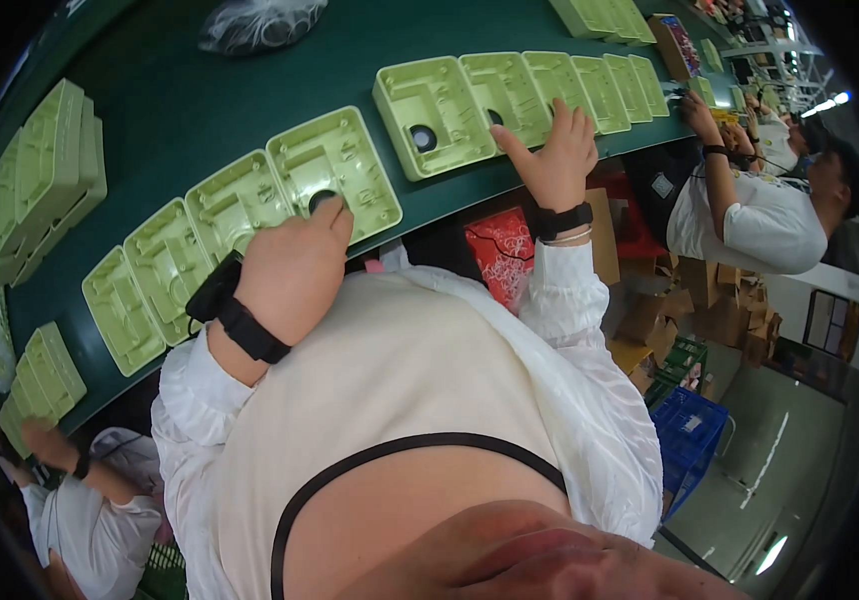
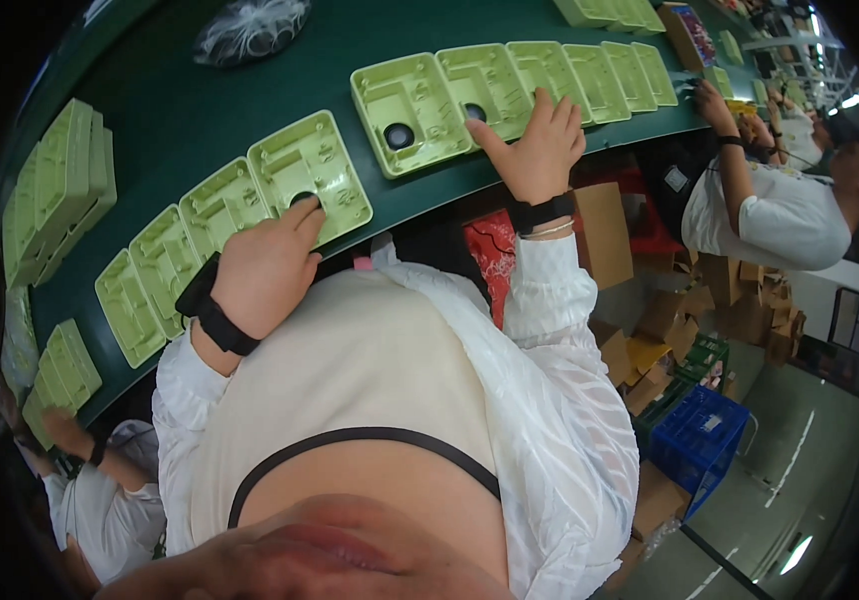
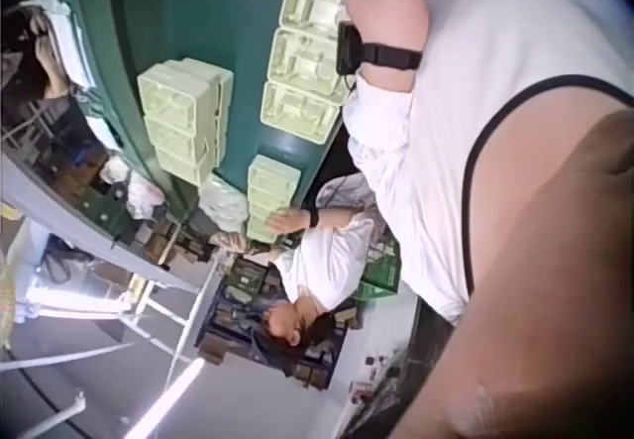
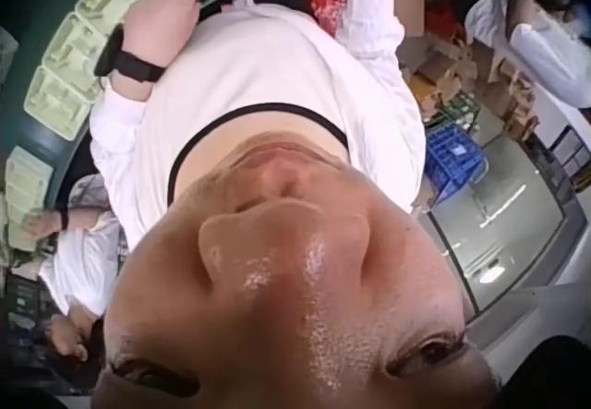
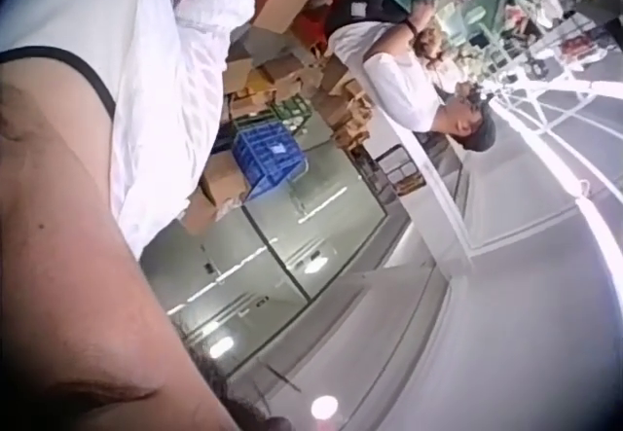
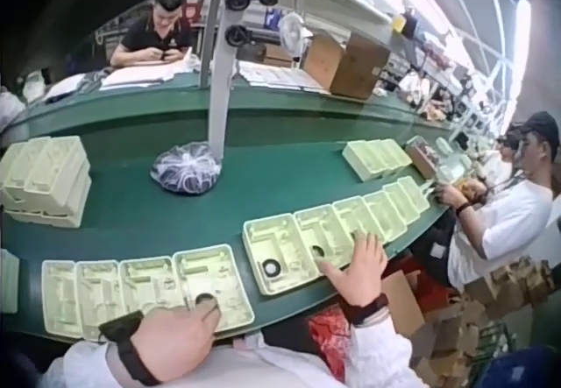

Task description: The person peels a backing from a speaker, places the speaker into a plastic housing, and presses it down by hand, repeating the process for multiple units.

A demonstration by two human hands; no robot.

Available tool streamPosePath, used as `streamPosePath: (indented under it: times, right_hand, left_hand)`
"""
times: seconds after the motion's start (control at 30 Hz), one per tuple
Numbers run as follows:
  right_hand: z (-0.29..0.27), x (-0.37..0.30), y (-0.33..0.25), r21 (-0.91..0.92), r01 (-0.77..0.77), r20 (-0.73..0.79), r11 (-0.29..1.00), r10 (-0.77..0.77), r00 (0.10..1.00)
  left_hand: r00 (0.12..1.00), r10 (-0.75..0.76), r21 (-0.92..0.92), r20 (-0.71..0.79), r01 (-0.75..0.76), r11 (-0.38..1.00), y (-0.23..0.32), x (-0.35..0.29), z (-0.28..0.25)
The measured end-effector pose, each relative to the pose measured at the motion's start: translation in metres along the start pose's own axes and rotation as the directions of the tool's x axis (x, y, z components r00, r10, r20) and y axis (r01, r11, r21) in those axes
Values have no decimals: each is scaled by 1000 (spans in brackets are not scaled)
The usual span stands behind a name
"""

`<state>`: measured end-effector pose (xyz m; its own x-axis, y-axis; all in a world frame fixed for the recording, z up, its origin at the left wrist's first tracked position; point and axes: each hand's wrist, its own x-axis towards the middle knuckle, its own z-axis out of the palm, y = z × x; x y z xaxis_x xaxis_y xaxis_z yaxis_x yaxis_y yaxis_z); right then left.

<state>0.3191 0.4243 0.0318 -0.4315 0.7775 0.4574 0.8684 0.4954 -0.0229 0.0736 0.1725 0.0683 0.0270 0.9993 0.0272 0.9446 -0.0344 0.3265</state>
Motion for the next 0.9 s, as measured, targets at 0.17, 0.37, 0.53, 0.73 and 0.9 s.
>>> streamPosePath:
  times: [0.17,0.37,0.53,0.73,0.9]
  right_hand:
    - [19,2,18,188,-6,84,982,-10,996]
    - [40,28,16,392,16,46,920,-37,998]
    - [81,80,8,283,39,97,958,-69,993]
    - [102,153,-10,250,-87,187,964,40,981]
    - [114,195,-2,200,-188,252,962,135,958]
  left_hand:
    - [999,14,119,51,-20,993,9,26,12]
    - [996,-22,221,84,3,975,24,56,2]
    - [991,-131,346,-6,125,930,12,94,10]
    - [975,-192,308,-108,217,926,-19,144,13]
    - [972,-160,271,-170,202,941,-25,186,18]
